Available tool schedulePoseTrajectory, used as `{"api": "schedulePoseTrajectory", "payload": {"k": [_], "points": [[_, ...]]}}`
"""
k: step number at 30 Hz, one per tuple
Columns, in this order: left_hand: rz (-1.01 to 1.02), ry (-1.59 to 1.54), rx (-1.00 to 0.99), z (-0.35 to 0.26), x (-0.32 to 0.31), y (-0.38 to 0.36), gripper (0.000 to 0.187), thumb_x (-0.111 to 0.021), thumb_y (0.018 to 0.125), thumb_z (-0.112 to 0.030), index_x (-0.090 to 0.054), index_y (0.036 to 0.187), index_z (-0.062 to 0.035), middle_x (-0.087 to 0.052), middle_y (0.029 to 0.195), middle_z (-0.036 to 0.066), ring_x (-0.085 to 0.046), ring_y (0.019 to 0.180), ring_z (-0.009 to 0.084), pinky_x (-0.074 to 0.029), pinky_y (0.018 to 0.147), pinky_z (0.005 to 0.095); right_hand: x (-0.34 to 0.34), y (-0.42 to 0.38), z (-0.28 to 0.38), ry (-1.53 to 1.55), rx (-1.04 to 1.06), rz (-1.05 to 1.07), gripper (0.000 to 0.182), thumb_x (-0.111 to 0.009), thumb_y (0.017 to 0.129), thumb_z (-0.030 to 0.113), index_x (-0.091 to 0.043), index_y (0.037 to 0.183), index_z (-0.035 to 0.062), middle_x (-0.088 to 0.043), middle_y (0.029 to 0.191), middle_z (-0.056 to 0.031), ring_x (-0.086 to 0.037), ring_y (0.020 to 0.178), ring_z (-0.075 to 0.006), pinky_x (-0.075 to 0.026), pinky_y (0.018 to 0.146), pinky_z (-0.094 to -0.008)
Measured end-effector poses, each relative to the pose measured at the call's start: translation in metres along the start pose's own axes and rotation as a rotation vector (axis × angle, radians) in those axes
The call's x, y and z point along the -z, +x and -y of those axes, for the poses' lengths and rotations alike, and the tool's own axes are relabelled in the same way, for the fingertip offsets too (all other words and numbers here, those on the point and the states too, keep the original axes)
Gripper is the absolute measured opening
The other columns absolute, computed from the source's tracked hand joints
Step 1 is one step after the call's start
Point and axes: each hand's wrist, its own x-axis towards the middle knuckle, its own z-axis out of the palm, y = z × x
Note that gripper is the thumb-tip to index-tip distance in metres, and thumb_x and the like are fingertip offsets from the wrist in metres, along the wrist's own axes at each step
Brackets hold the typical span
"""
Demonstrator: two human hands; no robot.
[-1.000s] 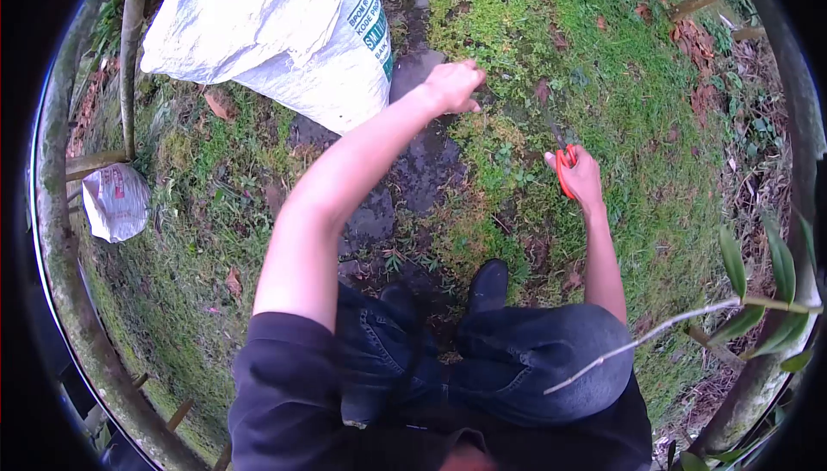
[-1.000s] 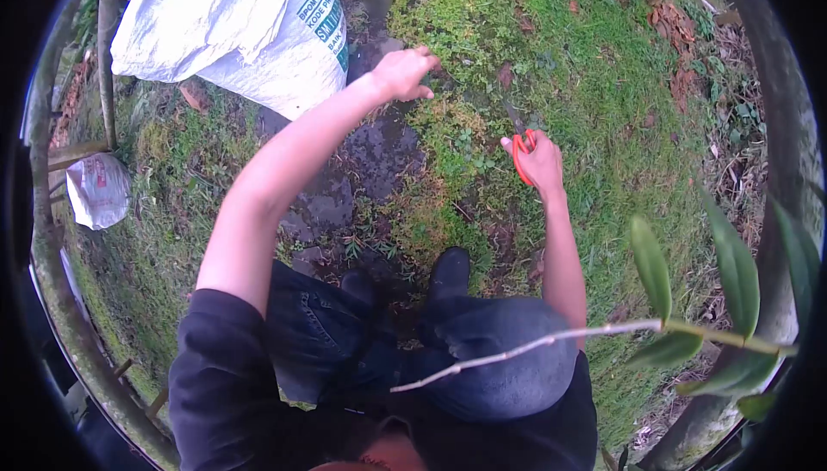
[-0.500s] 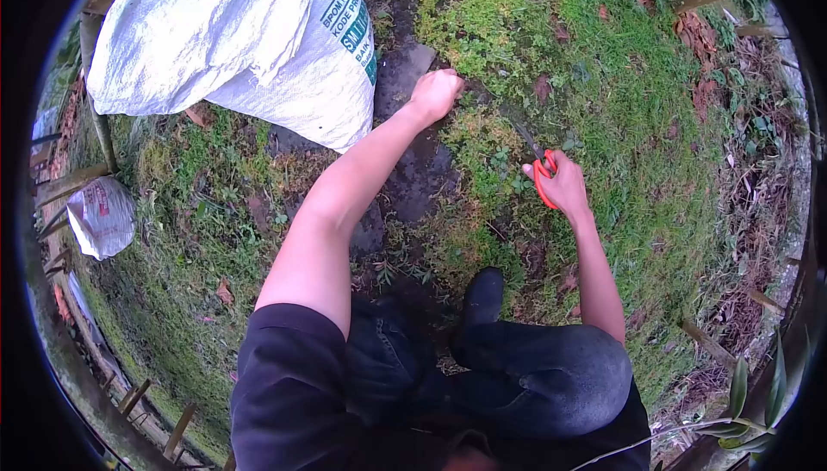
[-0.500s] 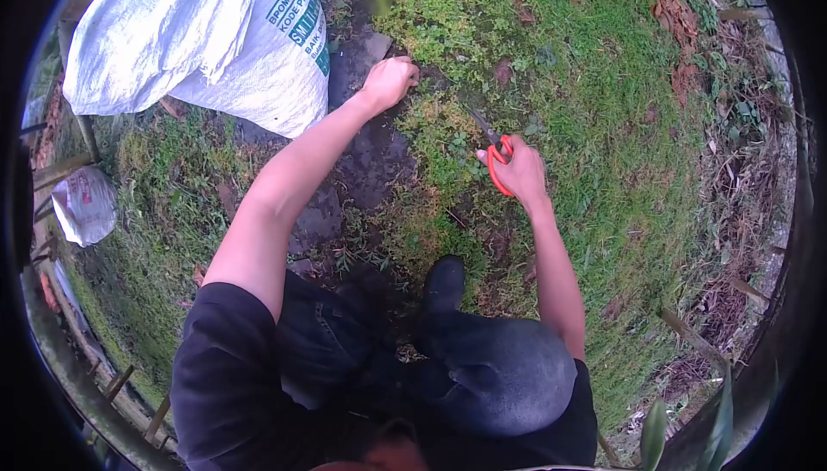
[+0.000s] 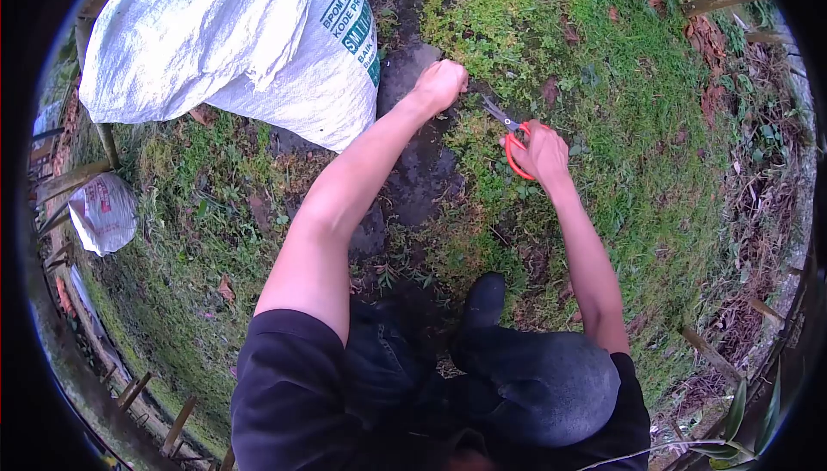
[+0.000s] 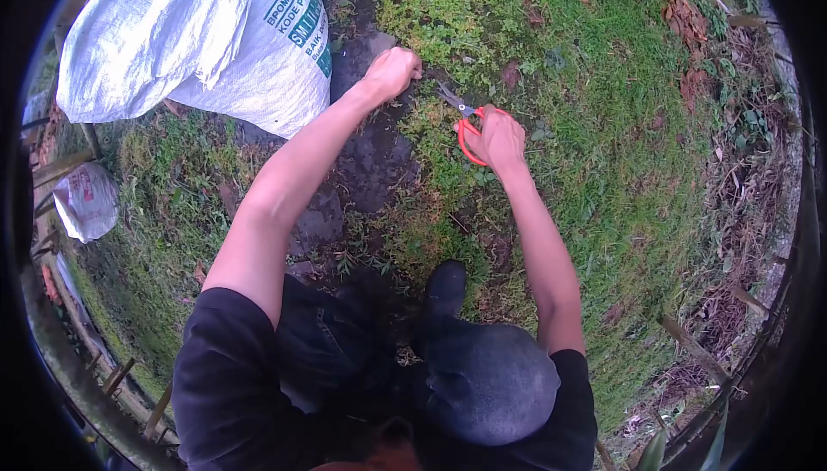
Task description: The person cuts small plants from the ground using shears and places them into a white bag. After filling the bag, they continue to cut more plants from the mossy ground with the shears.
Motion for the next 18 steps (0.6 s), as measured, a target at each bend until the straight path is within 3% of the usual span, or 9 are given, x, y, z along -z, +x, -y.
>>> {"api": "schedulePoseTrajectory", "payload": {"k": [5, 9, 12, 18], "points": [[-0.035, 0.0, -0.012, -0.007, 0.009, 0.0, 0.012, -0.068, 0.082, 0.0, -0.076, 0.089, -0.0034, -0.074, 0.094, 0.018, -0.071, 0.091, 0.0375, -0.057, 0.078, 0.0467, -0.004, -0.002, -0.006, 0.01, -0.013, 0.005, 0.055, -0.083, 0.077, 0.048, -0.066, 0.094, -0.0016, -0.072, 0.081, -0.0203, -0.072, 0.081, -0.0402, -0.055, 0.072, -0.0499], [-0.244, -0.091, -0.081, -0.024, 0.056, 0.021, 0.009, -0.071, 0.085, -0.007, -0.077, 0.09, -0.0021, -0.073, 0.093, 0.019, -0.071, 0.089, 0.0377, -0.057, 0.079, 0.0467, -0.001, -0.004, -0.005, 0.04, -0.005, -0.012, 0.053, -0.083, 0.079, 0.047, -0.065, 0.092, -0.0011, -0.071, 0.078, -0.0191, -0.072, 0.08, -0.0396, -0.055, 0.072, -0.049], [-0.254, -0.137, -0.039, -0.037, 0.093, 0.027, 0.013, -0.075, 0.085, -0.012, -0.078, 0.094, -0.0033, -0.073, 0.084, 0.021, -0.072, 0.082, 0.0382, -0.057, 0.078, 0.046, 0.008, -0.006, -0.001, 0.081, -0.042, 0.016, 0.053, -0.081, 0.08, 0.049, -0.064, 0.09, -0.0005, -0.07, 0.076, -0.018, -0.071, 0.078, -0.0389, -0.054, 0.072, -0.0482], [-0.282, -0.154, 0.044, -0.047, 0.132, -0.005, 0.019, -0.078, 0.087, -0.019, -0.079, 0.099, -0.0046, -0.073, 0.082, 0.022, -0.074, 0.079, 0.036, -0.057, 0.075, 0.043, 0.025, -0.008, 0.007, 0.183, -0.115, 0.028, 0.06, -0.08, 0.077, 0.058, -0.062, 0.082, 0.0008, -0.068, 0.071, -0.0174, -0.069, 0.073, -0.0372, -0.052, 0.071, -0.0472]]}}
